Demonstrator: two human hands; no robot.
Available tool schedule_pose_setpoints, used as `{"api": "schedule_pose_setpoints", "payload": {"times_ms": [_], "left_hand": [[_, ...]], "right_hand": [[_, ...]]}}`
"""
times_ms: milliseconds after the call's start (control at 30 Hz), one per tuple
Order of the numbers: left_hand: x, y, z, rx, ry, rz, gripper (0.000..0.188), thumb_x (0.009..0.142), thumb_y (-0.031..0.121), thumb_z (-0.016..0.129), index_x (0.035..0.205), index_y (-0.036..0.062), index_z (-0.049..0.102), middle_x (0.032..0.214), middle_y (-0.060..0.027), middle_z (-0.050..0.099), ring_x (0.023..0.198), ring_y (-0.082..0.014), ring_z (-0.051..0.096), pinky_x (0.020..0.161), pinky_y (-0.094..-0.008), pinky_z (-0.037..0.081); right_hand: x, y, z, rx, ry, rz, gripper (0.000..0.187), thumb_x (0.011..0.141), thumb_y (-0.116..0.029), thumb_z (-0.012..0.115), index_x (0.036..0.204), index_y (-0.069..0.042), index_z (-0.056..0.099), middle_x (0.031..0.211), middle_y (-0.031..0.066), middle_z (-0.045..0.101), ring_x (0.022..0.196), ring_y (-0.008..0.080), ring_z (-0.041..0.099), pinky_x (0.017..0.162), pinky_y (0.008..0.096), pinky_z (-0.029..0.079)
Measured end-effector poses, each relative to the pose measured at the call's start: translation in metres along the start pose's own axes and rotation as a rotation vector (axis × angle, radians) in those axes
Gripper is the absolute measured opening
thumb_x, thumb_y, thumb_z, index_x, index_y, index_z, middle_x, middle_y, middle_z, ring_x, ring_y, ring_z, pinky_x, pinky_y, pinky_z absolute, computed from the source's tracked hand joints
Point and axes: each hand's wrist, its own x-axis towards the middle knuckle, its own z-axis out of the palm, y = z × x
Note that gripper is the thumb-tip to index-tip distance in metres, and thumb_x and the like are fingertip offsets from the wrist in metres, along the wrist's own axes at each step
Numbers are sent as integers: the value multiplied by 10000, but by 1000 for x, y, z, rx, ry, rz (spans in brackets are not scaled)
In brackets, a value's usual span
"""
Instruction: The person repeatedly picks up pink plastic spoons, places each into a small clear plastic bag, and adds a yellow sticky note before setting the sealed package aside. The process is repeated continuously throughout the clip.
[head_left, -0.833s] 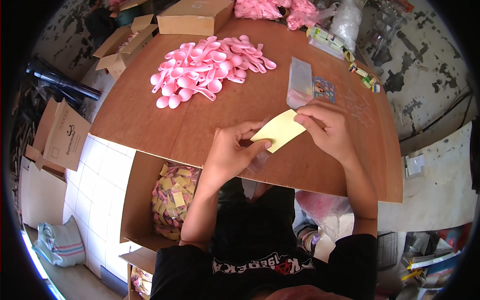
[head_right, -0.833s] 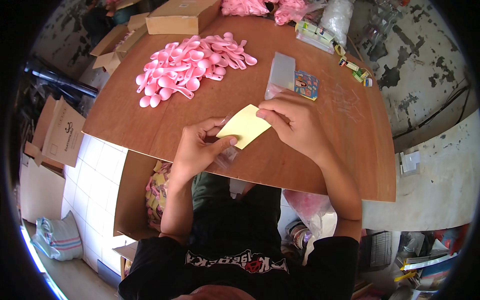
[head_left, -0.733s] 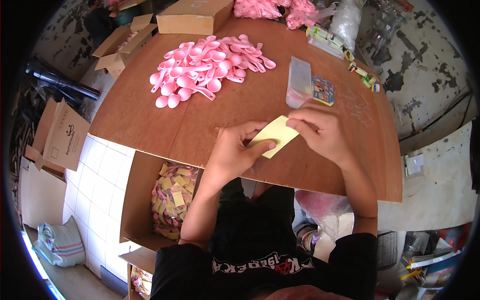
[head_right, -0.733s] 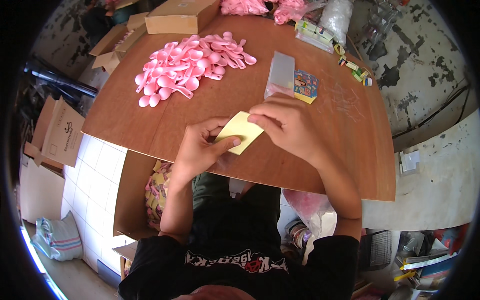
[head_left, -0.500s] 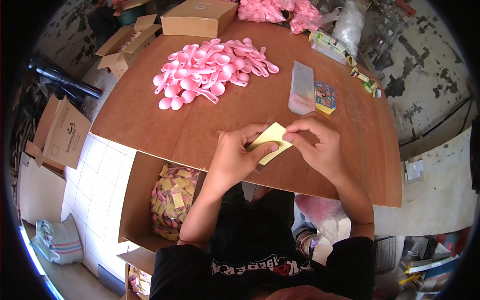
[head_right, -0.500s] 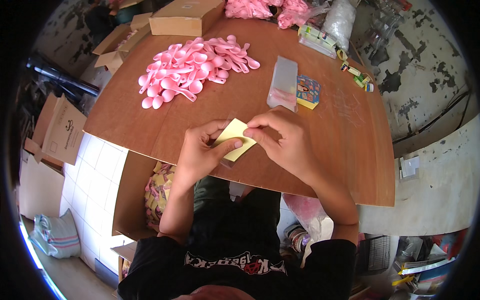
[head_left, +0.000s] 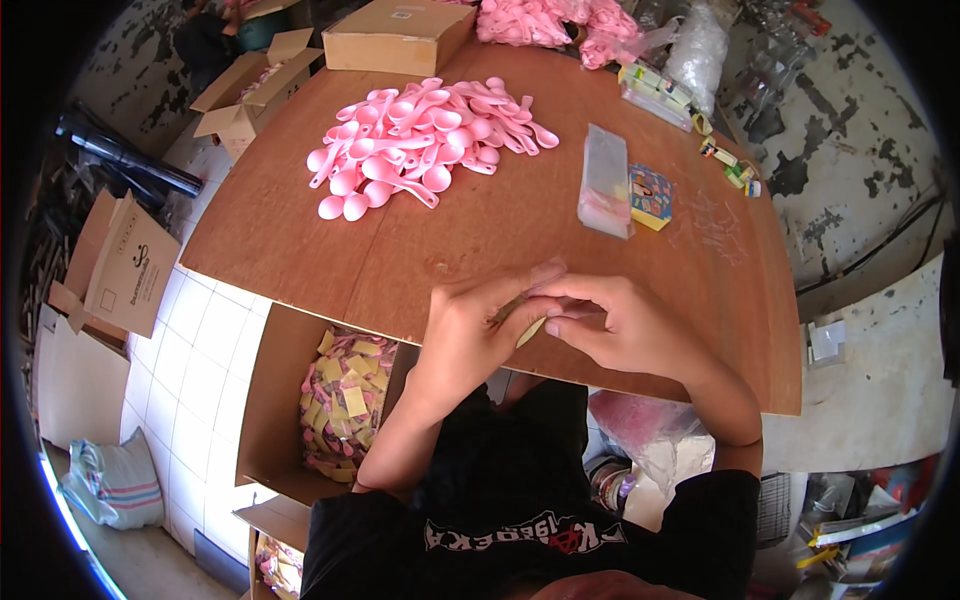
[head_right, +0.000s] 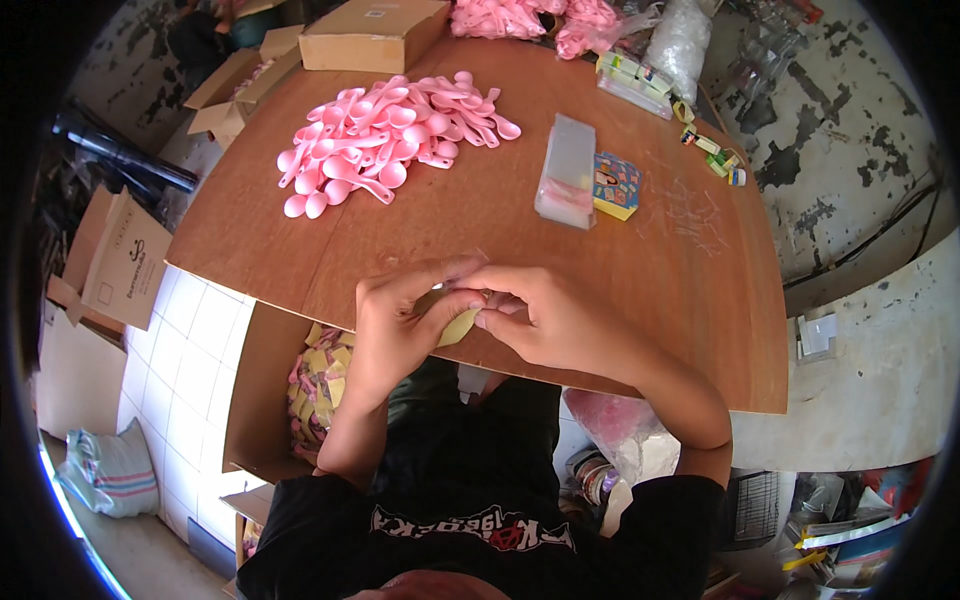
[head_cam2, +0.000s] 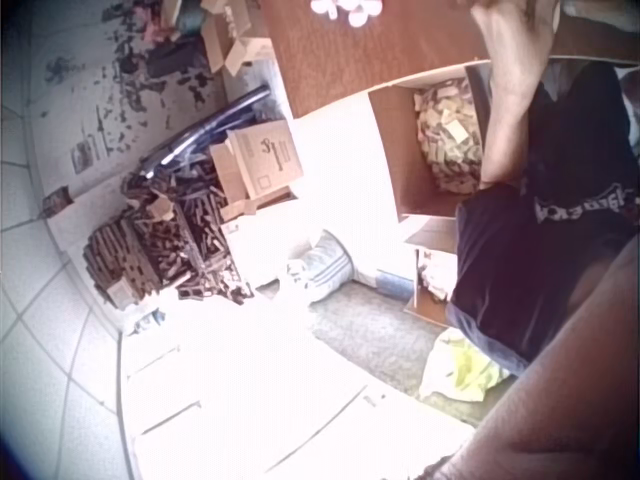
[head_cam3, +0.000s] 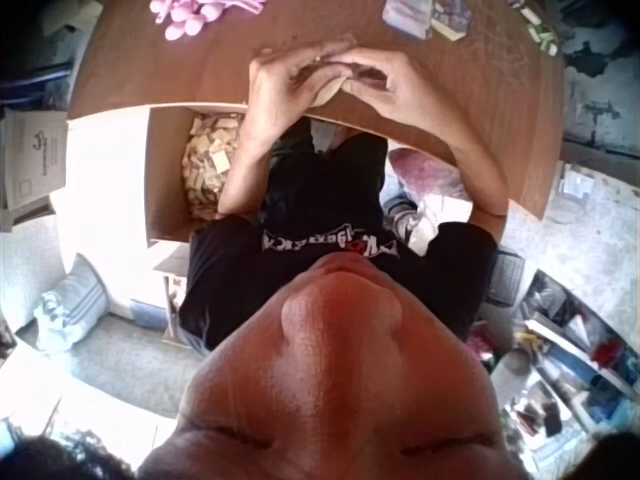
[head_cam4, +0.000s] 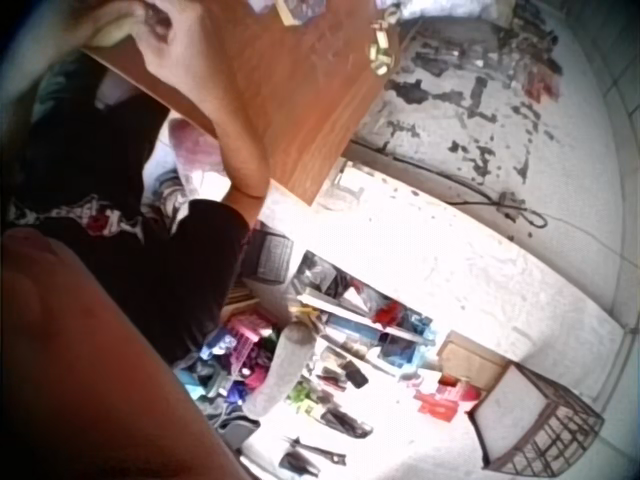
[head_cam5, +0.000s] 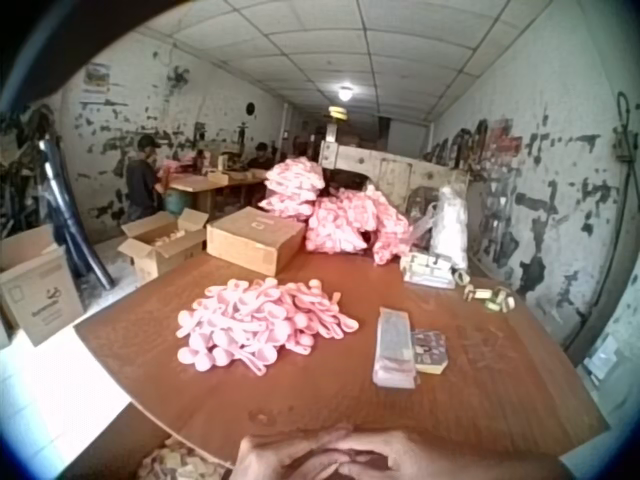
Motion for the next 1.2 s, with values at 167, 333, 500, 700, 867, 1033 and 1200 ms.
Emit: {"api": "schedule_pose_setpoints", "payload": {"times_ms": [167,333,500,700,867,1033,1200], "left_hand": [[-4,7,-11,58,4,-31,499,785,90,824,1244,23,640,1077,-178,727,974,-328,725,792,-367,576],[-17,-11,-23,69,118,-203,532,794,52,813,1281,46,601,989,-175,737,935,-321,737,745,-353,565],[-19,4,-26,32,142,-327,503,782,-8,820,1244,-21,622,999,-91,740,911,-106,665,815,-287,540],[-20,7,-24,-37,103,-350,507,777,-40,811,1244,-31,614,1050,-82,720,947,-111,652,846,-284,527],[-27,-7,-29,17,130,-262,544,786,27,824,1284,34,605,1049,-135,748,987,-216,735,797,-324,568],[-25,-11,-25,-71,121,-230,551,785,19,823,1289,25,599,1140,-135,729,1058,-208,711,861,-314,553],[-18,-11,-24,-73,147,-230,545,788,41,826,1285,26,602,1070,-139,744,1001,-204,728,815,-320,561]], "right_hand": [[20,12,0,-153,26,-181,198,899,13,672,1094,22,702,1003,79,737,930,124,677,863,290,549],[96,47,-51,0,-112,-147,206,949,-77,635,1135,-11,695,1009,100,747,909,161,708,768,290,553],[171,143,-82,-828,500,-84,284,885,-136,648,1162,-122,704,1069,163,691,985,347,675,833,435,547],[179,164,-85,-1098,662,-72,200,894,-157,622,1064,-110,715,991,110,639,1032,329,614,862,465,519],[124,123,-56,-1127,500,-224,124,876,-140,662,975,-113,731,930,80,634,952,290,612,784,444,511],[34,74,-23,-1095,375,-240,99,831,-111,722,929,-93,728,917,60,626,909,269,610,768,414,511],[16,62,-20,-877,354,-234,106,820,-154,734,867,-60,717,856,86,615,859,270,609,737,414,502]]}}
